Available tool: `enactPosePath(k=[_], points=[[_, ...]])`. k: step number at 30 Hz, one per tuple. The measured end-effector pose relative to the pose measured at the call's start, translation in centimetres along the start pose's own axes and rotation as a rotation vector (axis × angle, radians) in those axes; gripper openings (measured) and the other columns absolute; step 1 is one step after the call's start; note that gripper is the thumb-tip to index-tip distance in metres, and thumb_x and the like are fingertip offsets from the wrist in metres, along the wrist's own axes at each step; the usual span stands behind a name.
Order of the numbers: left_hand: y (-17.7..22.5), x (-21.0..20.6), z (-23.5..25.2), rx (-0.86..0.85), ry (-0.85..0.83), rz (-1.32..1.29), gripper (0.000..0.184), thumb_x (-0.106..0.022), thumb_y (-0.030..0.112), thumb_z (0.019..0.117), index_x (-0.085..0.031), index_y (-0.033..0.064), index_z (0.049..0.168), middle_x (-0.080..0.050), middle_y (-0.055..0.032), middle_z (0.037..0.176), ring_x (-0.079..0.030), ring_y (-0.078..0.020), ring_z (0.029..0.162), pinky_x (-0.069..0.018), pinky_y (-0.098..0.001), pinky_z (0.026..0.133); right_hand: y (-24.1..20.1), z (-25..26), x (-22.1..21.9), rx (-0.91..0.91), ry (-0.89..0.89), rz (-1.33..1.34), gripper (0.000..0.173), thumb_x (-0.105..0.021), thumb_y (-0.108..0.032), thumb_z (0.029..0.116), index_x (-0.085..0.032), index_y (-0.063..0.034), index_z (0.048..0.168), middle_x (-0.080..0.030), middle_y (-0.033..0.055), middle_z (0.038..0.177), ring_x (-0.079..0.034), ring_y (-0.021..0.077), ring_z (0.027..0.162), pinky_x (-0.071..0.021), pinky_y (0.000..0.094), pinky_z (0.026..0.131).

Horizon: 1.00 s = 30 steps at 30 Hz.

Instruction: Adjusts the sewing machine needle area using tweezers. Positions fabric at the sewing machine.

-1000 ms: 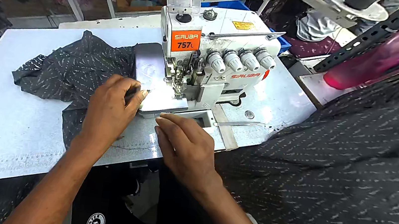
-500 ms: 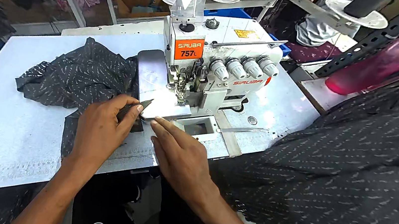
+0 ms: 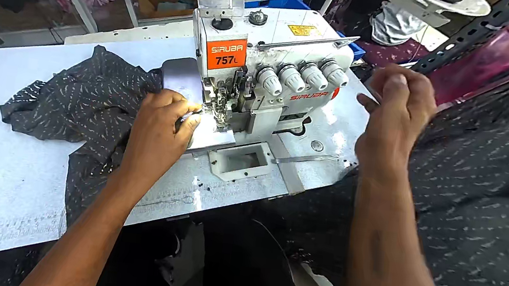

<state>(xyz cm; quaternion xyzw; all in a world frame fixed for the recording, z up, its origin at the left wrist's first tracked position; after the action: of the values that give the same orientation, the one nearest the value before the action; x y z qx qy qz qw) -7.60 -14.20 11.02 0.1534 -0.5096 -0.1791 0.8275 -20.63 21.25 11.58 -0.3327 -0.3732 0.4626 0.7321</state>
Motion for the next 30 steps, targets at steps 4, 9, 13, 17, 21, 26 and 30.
enactPosePath(k=[4,9,13,17,21,26,30], points=[[-0.9,-0.8,0.3,0.066,0.089,-0.038,0.02,-0.061,0.026,0.102,-0.077,0.0143,0.106,-0.066,-0.004,0.101,-0.061,-0.0211,0.097,-0.0489,-0.0425,0.086,6.1,5.8,-4.1,-0.227,-0.411,0.023,0.039,-0.04,-0.036,0.1092,-0.063,-0.012,0.128,-0.069,0.0014,0.11,-0.067,0.0113,0.098,-0.059,0.0393,0.084],[-0.7,-1.1,0.1,0.08,0.122,0.003,0.02,-0.06,0.026,0.1013,-0.077,0.0151,0.106,-0.067,-0.002,0.101,-0.059,-0.0206,0.099,-0.0476,-0.0406,0.086,6.2,7.3,-6.1,-0.265,-0.538,-0.092,0.024,-0.046,-0.03,0.1071,-0.064,-0.015,0.11,-0.063,-0.008,0.084,-0.061,-0.0012,0.069,-0.0544,0.023,0.062],[0.0,-0.7,-0.3,0.062,0.156,0.011,0.022,-0.061,0.023,0.1019,-0.072,0.0135,0.119,-0.069,-0.003,0.108,-0.062,-0.0186,0.099,-0.0492,-0.0379,0.082,4.5,8.0,-6.7,-0.441,-0.651,-0.291,0.018,-0.047,-0.024,0.1063,-0.061,-0.0125,0.107,-0.059,-0.003,0.085,-0.058,0.004,0.07,-0.0515,0.0261,0.063],[1.0,0.1,-0.7,0.005,0.266,-0.016,0.023,-0.064,0.02,0.1007,-0.073,0.0097,0.119,-0.067,-0.0061,0.11,-0.063,-0.0151,0.093,-0.0522,-0.0311,0.077,2.1,7.4,-6.9,-0.605,-0.637,-0.402,0.014,-0.045,-0.02,0.1085,-0.056,-0.0123,0.104,-0.054,-0.0013,0.082,-0.055,0.0053,0.065,-0.0483,0.0228,0.057],[2.9,0.5,-0.4,0.053,0.264,-0.14,0.018,-0.065,0.023,0.1006,-0.077,0.0135,0.111,-0.069,0.0009,0.105,-0.063,-0.0078,0.091,-0.0509,-0.025,0.074,1.8,7.3,-6.9,-0.647,-0.641,-0.408,0.016,-0.044,-0.021,0.1088,-0.056,-0.0115,0.104,-0.054,-0.0001,0.081,-0.056,0.0065,0.064,-0.0486,0.0228,0.055],[3.4,-0.7,-0.2,0.172,0.2,-0.151,0.022,-0.068,0.037,0.098,-0.077,0.0197,0.109,-0.067,0.0061,0.099,-0.059,-0.0056,0.078,-0.046,-0.0258,0.064,6.2,9.1,-7.2,-0.672,-0.707,-0.327,0.022,-0.05,-0.03,0.1034,-0.059,-0.0101,0.106,-0.064,0.0083,0.081,-0.064,0.0165,0.062,-0.0549,0.0329,0.052],[3.6,-0.9,0.0,0.207,0.228,-0.168,0.017,-0.069,0.035,0.0984,-0.076,0.0208,0.103,-0.066,0.0071,0.094,-0.057,-0.0036,0.071,-0.0451,-0.0223,0.058,8.9,10.4,-7.4,-0.857,-0.73,-0.385,0.038,-0.05,-0.048,0.1019,-0.059,-0.0132,0.114,-0.067,0.0128,0.089,-0.07,0.0233,0.069,-0.0591,0.039,0.058]])
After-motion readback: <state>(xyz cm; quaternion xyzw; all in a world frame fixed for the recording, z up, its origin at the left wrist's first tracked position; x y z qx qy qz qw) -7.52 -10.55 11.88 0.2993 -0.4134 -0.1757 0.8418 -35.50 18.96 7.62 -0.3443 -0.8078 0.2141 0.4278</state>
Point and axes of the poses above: each hand's wrist, its own z-axis towards the middle knuckle, its own x-axis out of the back of the hand, y = z × x, the point moved 5 cm from there along z, towards the middle knuckle
